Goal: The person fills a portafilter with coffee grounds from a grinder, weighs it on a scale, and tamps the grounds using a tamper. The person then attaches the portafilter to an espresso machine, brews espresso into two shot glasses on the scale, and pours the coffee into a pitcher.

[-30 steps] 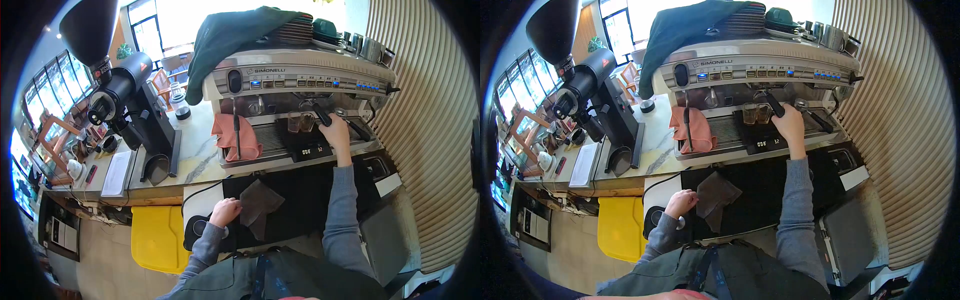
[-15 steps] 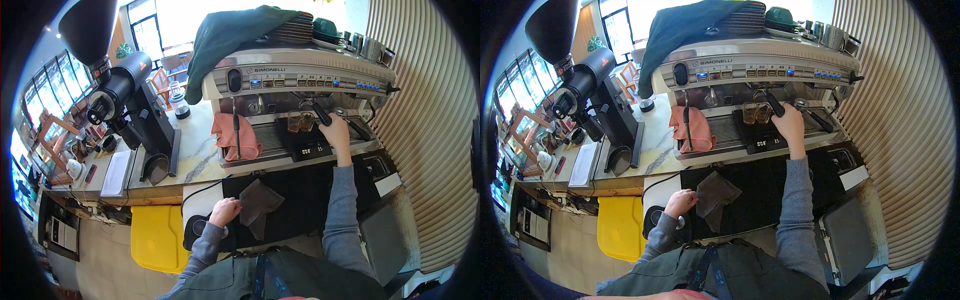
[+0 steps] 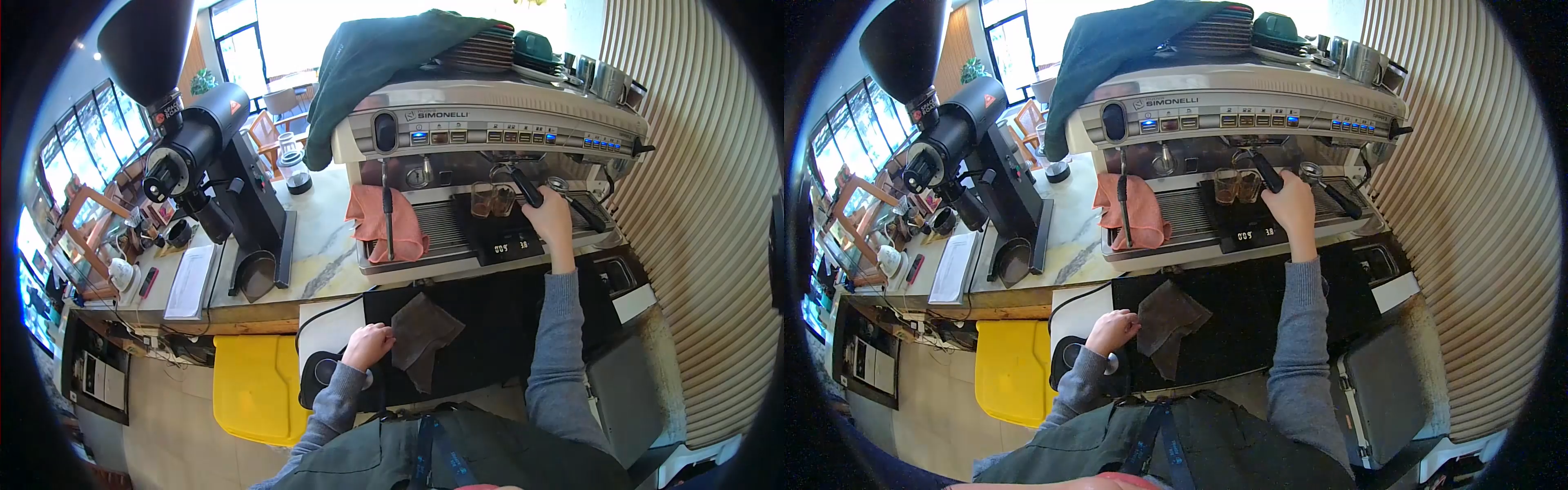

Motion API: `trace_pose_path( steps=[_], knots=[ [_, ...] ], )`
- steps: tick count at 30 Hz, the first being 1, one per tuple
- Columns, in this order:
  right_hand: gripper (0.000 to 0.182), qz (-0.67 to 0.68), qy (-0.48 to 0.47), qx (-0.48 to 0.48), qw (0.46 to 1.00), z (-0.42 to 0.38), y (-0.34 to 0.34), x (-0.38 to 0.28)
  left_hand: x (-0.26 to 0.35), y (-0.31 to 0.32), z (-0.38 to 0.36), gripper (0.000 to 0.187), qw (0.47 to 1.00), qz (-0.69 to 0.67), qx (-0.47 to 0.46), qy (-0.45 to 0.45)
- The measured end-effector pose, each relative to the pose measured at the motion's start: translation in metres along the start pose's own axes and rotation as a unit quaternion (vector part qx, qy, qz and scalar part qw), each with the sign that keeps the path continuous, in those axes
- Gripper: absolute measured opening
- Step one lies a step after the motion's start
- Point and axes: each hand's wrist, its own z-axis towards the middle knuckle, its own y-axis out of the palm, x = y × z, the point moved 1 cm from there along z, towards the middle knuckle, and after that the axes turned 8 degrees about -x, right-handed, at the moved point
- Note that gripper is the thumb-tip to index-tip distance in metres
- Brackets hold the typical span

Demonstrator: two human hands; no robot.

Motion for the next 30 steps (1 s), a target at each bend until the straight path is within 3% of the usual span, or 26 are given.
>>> trace_pose_path(
  steps=[25,30],
  knots=[
    [0.039,-0.001,0.003,0.013,1.000,-0.0015,0.0000,-0.0023,-0.0040,0.0035,0.0002,0.017,1.000,-0.003,-0.013,-0.017],
    [0.039,0.000,0.042,-0.044,0.998,0.0012,-0.0025,-0.0023,-0.0003,0.0002,0.0009,0.017,1.000,-0.002,-0.013,-0.009]
  ],
)
